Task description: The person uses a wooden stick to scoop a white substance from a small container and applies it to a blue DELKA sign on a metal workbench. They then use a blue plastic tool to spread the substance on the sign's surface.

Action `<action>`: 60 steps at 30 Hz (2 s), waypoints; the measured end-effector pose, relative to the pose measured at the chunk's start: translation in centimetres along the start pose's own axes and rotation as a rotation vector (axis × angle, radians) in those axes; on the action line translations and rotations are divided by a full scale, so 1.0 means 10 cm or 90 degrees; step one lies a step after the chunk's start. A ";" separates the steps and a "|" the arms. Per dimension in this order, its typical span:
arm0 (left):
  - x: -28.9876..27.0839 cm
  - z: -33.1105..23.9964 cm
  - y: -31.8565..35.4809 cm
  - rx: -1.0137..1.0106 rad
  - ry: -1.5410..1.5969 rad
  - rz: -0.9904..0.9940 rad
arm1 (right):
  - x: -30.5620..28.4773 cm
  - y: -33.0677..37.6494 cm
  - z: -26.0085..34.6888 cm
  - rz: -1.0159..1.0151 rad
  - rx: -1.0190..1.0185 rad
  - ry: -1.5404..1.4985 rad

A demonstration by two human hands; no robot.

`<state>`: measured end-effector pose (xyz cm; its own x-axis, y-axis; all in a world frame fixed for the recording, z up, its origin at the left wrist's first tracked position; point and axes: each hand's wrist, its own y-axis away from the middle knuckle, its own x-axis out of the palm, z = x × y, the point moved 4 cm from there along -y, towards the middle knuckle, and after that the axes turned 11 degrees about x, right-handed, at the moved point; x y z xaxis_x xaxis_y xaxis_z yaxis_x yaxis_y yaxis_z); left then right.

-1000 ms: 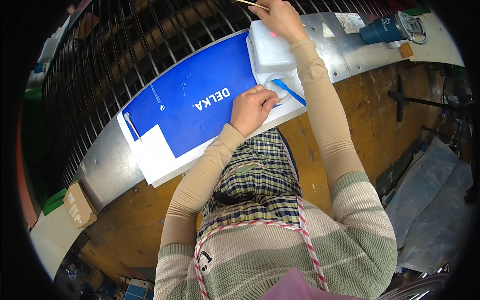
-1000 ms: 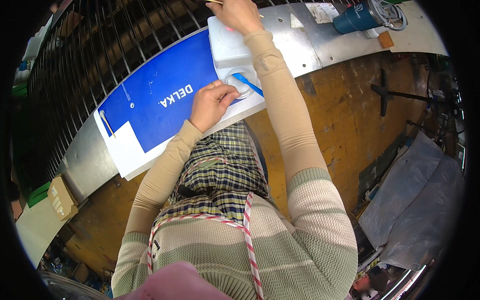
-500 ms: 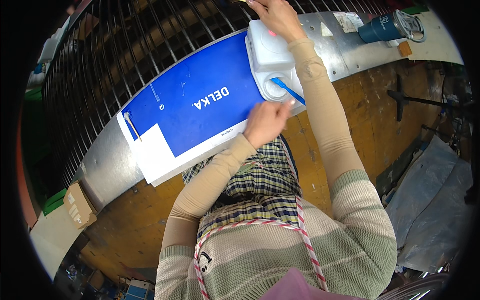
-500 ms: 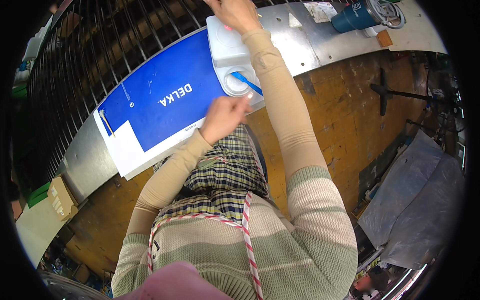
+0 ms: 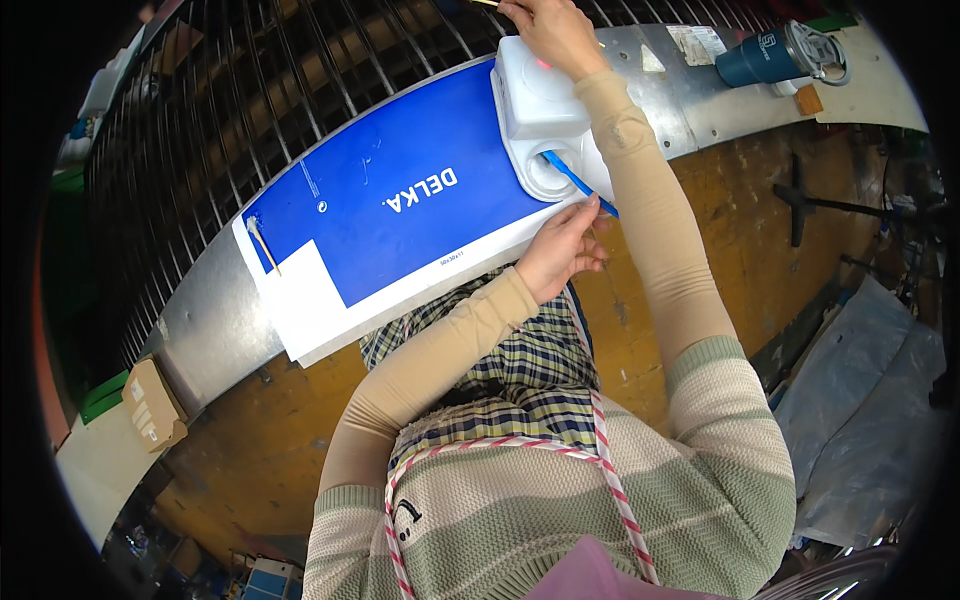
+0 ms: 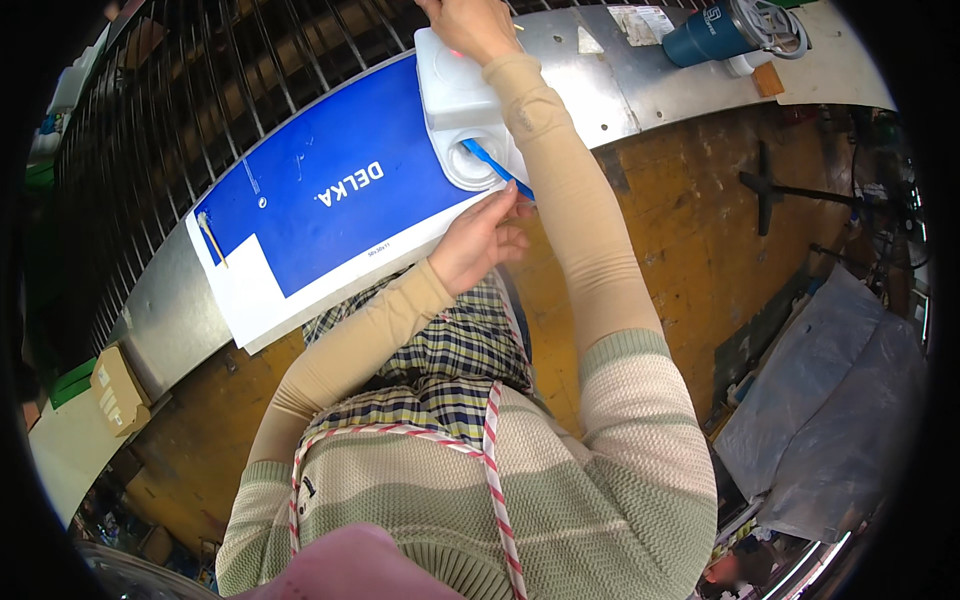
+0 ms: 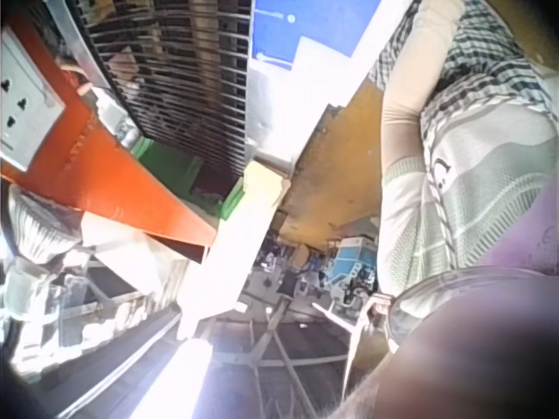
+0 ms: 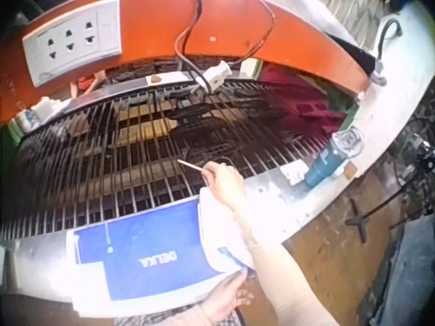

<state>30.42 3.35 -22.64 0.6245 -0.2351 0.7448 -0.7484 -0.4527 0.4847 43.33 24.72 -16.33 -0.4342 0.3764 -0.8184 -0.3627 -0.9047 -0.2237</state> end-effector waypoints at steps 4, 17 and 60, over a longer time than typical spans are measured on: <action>0.15 0.00 -0.05 0.008 0.096 0.031 | 0.01 0.00 -0.01 -0.007 -0.009 0.033; -0.13 -0.21 0.41 0.047 -0.146 -0.057 | -0.02 0.03 0.04 0.010 0.022 0.056; -0.45 -0.47 0.35 0.059 -0.291 -0.063 | -0.77 2.17 -0.29 0.021 0.090 0.089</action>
<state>23.98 6.88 -22.16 0.7420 -0.5317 0.4083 -0.6698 -0.5623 0.4850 41.23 1.60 -16.45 -0.3324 0.3065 -0.8920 -0.4670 -0.8751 -0.1267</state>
